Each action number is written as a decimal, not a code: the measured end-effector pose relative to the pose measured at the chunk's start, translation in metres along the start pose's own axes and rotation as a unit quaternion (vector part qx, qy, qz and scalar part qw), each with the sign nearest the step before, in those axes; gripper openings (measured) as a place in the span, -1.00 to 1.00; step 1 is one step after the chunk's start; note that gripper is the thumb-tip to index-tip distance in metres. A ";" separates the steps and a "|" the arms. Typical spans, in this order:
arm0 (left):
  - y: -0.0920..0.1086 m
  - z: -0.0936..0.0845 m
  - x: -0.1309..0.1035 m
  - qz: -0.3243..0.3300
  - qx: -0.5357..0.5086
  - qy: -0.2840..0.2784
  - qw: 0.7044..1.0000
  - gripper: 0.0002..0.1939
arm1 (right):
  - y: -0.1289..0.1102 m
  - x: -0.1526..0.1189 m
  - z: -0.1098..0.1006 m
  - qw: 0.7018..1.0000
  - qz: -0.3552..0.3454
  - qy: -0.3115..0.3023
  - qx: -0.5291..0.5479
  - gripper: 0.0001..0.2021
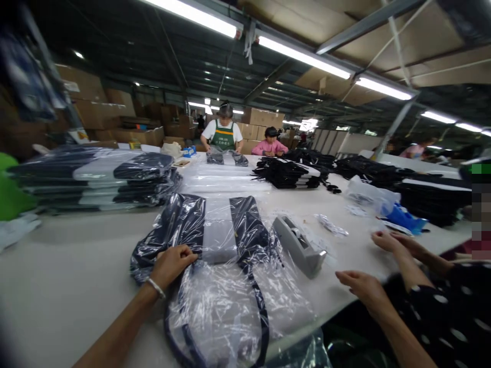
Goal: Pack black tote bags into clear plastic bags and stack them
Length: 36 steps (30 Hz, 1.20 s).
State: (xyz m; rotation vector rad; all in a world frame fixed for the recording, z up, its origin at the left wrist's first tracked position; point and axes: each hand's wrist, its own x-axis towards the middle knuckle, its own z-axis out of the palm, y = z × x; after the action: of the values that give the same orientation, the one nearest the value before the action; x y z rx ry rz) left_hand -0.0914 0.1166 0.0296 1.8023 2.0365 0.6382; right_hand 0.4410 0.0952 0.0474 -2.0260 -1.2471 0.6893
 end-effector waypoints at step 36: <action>-0.004 0.015 0.001 0.006 0.034 0.055 0.998 -0.82 | -0.241 -0.057 0.254 0.872 -0.261 -0.198 -0.365 -0.53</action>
State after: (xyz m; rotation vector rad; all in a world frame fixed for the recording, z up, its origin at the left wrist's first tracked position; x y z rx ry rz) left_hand -0.0873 0.1190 0.0150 1.8567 2.1457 0.6931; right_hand 0.0993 0.1883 0.0705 -1.9672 -2.4784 0.3945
